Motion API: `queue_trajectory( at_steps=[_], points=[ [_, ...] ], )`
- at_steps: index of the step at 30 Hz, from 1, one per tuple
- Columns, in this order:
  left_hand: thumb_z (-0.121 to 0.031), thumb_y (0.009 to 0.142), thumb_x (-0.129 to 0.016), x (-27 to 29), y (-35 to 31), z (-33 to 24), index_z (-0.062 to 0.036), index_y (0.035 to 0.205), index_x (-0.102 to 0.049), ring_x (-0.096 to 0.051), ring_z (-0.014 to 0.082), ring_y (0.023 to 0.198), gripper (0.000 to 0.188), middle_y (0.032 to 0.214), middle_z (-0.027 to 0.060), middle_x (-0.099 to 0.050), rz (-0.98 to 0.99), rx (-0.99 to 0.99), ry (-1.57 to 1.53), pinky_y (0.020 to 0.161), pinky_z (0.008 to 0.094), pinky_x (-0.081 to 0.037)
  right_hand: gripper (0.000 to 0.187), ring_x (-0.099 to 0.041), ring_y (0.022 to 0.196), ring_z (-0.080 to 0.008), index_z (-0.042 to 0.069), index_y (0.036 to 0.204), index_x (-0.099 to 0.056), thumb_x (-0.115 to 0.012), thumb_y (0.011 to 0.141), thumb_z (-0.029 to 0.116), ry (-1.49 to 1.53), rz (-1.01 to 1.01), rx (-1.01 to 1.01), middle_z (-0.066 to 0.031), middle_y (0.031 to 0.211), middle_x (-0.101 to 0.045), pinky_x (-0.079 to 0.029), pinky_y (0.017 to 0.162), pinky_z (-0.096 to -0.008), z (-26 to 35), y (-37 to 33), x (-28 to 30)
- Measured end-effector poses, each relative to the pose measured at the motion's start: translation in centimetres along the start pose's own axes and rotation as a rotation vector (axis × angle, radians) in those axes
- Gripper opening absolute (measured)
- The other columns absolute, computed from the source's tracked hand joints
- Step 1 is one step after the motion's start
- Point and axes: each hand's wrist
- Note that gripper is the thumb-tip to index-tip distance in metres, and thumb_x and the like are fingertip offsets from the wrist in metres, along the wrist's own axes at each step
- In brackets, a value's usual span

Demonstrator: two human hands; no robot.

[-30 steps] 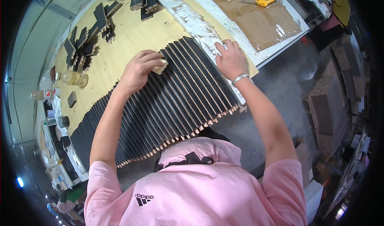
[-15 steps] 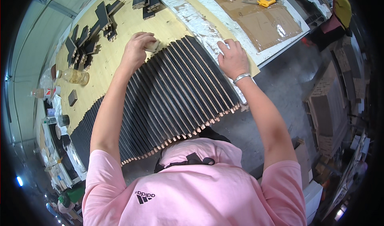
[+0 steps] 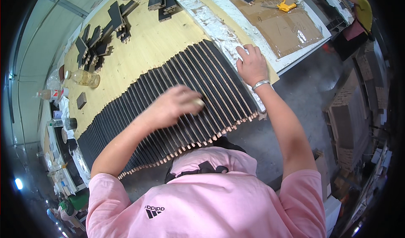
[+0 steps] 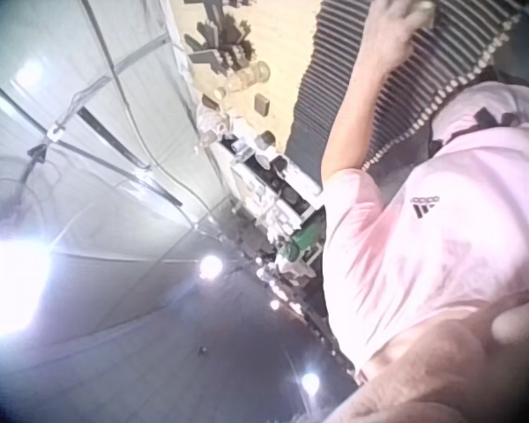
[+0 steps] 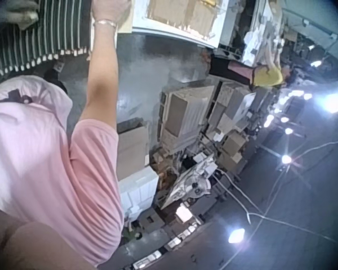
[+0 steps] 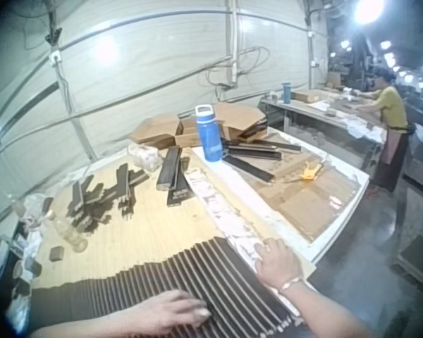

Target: The person wipes a row of wooden slats on a table with a cloth, rubs a foam block across them, wipes them again with the cloth, and straightens the slats by hand.

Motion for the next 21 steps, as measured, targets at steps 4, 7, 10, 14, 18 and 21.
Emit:
queue_trajectory(
  at_steps=[4,7,10,14,18,21],
  points=[
    [0.02,0.068,-0.055,2.1,-5.6,7.6,-0.01,0.111,-0.071,-0.054,0.0353,0.122,0.055,0.126,0.0142,-0.064,-0.266,0.604,0.365,0.104,0.0442,-0.048,0.032,-0.054,0.104,-0.029,0.017,0.115,-0.062,-0.064,0.083,0.021,0.006,-0.023,0.015,-0.0085,0.109,-0.056,-0.05,0.085,-0.0436,0.6,0.2,0.2],
    [0.022,0.067,-0.052,3.1,-7.5,9.0,-0.0094,0.11,-0.071,-0.055,0.0361,0.121,0.057,0.126,0.0158,-0.064,-0.328,0.742,0.426,0.104,0.0437,-0.048,0.032,-0.054,0.104,-0.0289,0.017,0.115,-0.062,-0.064,0.083,0.021,-0.011,-0.011,0.0,-0.0084,0.109,-0.056,-0.05,0.085,-0.0437,0.4,0.4,0.1],
    [0.018,0.073,-0.058,2.9,-4.0,1.8,-0.0092,0.113,-0.071,-0.057,0.0324,0.118,0.051,0.117,0.0134,-0.066,-0.273,0.371,0.083,0.105,0.0423,-0.047,0.032,-0.054,0.104,-0.0287,0.017,0.115,-0.063,-0.063,0.083,0.02,0.001,-0.004,-0.002,-0.0084,0.109,-0.056,-0.05,0.086,-0.0435,-0.1,-0.2,-0.1],
    [0.02,0.071,-0.054,0.7,-3.4,-0.3,-0.0104,0.109,-0.071,-0.057,0.0325,0.122,0.052,0.121,0.0111,-0.066,0.002,0.054,0.041,0.103,0.0436,-0.049,0.035,-0.057,0.103,-0.0285,0.016,0.116,-0.066,-0.062,0.081,0.016,-0.023,0.006,-0.012,-0.0083,0.112,-0.059,-0.052,0.086,-0.0428,0.3,0.0,0.2],
    [0.02,0.07,-0.053,2.1,-6.6,6.1,-0.0077,0.106,-0.071,-0.056,0.0321,0.123,0.049,0.126,0.0113,-0.065,-0.228,0.565,0.353,0.106,0.0436,-0.049,0.035,-0.057,0.103,-0.0286,0.016,0.116,-0.066,-0.062,0.081,0.016,-0.017,-0.03,0.011,-0.0088,0.113,-0.059,-0.052,0.085,-0.0431,0.6,0.2,0.1],
    [0.021,0.071,-0.051,2.7,-6.8,6.3,-0.0068,0.104,-0.072,-0.056,0.0329,0.123,0.048,0.125,0.0126,-0.066,-0.361,0.611,0.355,0.106,0.0429,-0.049,0.035,-0.057,0.103,-0.0285,0.016,0.116,-0.066,-0.062,0.081,0.016,-0.031,-0.022,0.0,-0.0088,0.113,-0.058,-0.052,0.085,-0.0431,0.5,0.3,0.1]
  ],
)
Point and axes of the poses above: each hand's wrist, its own y-axis towards the middle knuckle, its own x-axis out of the back of the hand, z = x × y
